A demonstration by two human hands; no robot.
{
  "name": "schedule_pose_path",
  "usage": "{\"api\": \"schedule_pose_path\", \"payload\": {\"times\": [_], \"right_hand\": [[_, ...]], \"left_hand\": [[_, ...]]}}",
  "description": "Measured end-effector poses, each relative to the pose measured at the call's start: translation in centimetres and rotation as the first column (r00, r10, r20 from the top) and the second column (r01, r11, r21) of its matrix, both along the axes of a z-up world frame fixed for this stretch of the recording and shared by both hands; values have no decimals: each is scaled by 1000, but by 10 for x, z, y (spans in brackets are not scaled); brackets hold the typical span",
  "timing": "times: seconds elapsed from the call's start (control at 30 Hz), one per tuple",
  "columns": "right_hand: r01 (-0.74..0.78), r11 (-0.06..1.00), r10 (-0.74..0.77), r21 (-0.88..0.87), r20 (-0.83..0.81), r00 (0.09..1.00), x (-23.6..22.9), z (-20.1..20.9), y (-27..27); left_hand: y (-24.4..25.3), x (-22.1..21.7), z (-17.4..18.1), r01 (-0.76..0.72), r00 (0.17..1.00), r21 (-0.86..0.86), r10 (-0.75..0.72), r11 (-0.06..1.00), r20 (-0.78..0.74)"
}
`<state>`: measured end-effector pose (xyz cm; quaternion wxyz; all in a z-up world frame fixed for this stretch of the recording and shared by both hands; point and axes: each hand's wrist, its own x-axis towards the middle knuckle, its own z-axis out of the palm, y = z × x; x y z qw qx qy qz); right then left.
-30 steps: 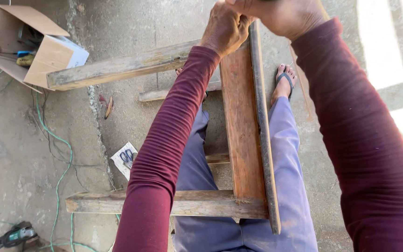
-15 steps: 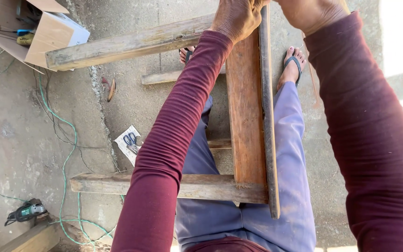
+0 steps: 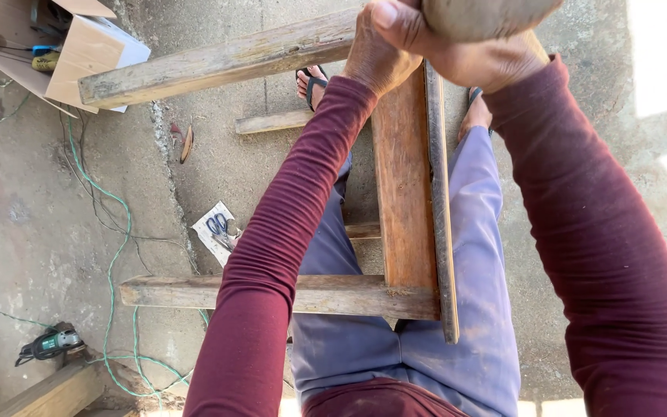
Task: The person sits on the ground with a wooden chair frame across their lap and drives a wooden rung into the frame using a mallet, tapping it repeatedly to seat it. They then use a chisel to trim and fit the joint, repositioning the chair frame as they work.
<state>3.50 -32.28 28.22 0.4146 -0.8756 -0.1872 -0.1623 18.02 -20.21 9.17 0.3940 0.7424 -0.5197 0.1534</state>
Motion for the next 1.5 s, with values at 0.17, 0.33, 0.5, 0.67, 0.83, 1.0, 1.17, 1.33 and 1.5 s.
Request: {"api": "schedule_pose_path", "payload": {"times": [0.17, 0.33, 0.5, 0.67, 0.83, 1.0, 1.17, 1.33, 1.5], "right_hand": [[-2, 981, 22, 195, -98, 995, -23, 7, 15], [85, 980, -64, 181, -119, 991, -45, 3, 28], [-32, 964, 30, 265, 13, 999, -68, 4, 38], [-9, 951, 22, 309, -37, 999, -96, 8, 53], [34, 959, -15, 283, -67, 998, -125, 11, 59], [14, 955, -13, 297, -7, 1000, -159, 18, 68], [63, 943, -41, 326, -74, 996, -185, 22, 75], [52, 954, -44, 294, -32, 999, -204, 22, 82], [58, 932, -26, 358, -92, 995, -220, 25, 90]], "left_hand": [[23, -47, 48, -41, 977, 2, 41, 999, -211], [30, -63, 29, 49, 948, -82, -72, 995, -310], [42, -90, 37, 1, 955, 2, -1, 1000, -297], [52, -118, 42, -27, 982, 39, 34, 999, -185], [62, -150, 59, 13, 995, 55, -7, 998, -102], [67, -180, 66, 6, 993, 167, 15, 986, -121], [72, -202, 63, 1, 996, 199, 17, 980, -91], [80, -221, 66, 27, 993, 186, -4, 982, -120], [87, -237, 68, 1, 996, 181, 16, 984, -90]]}}
